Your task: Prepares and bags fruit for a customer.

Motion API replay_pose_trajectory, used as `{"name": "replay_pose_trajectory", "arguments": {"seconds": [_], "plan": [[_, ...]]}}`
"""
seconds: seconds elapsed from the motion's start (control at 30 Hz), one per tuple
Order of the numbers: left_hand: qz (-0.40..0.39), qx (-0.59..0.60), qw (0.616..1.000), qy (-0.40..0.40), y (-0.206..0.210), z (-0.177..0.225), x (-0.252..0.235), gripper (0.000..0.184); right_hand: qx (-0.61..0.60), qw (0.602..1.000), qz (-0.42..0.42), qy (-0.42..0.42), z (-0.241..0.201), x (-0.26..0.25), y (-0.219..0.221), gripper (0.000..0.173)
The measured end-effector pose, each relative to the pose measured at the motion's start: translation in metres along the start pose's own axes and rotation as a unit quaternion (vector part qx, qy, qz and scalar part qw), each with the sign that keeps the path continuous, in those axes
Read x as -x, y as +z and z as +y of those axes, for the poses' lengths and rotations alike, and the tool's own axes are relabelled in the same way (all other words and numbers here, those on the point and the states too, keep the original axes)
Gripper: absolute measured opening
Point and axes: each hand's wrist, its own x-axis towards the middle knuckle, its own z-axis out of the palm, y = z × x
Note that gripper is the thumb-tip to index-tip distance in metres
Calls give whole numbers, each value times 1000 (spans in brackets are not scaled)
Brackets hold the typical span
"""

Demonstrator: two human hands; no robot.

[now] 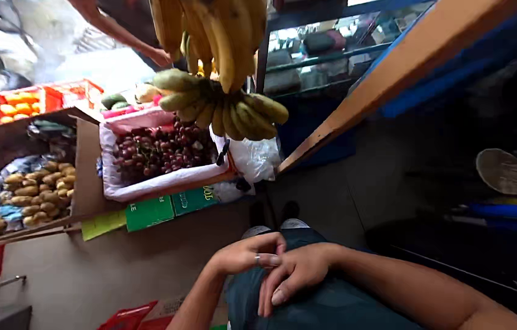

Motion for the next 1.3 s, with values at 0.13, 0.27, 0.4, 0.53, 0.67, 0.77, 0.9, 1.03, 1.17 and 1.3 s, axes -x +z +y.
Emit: {"name": "replay_pose_trajectory", "arguments": {"seconds": [0.13,0.27,0.4,0.53,0.67,0.77,0.9,1.03,1.17,1.3], "plan": [[306,-18,952,3,-40,-48,37,26,-162,861,463,134,56,10,-82,28],[450,-181,874,27,-85,-66,-2,27,-239,654,696,173,119,-48,-143,71],[467,-370,803,2,-123,-64,-53,28,-210,576,772,168,159,-82,-182,96],[372,-494,782,-77,-159,-58,-94,54,-157,609,760,166,158,-64,-184,32],[387,-543,737,-111,-192,-77,-114,41,-281,613,738,-13,154,-39,-166,36],[459,-486,739,-85,-200,-78,-115,22,-342,624,703,13,149,-13,-151,47],[487,-464,735,-85,-191,-74,-114,23,-354,607,710,46,151,12,-133,36],[458,-472,746,-103,-187,-76,-117,25,-396,635,662,-36,147,-31,-158,64],[493,-507,701,-89,-190,-71,-117,23,-423,562,710,-35,141,-58,-176,43],[475,-558,676,-78,-194,-61,-118,20,-409,562,710,-114,153,-12,-143,33]]}}
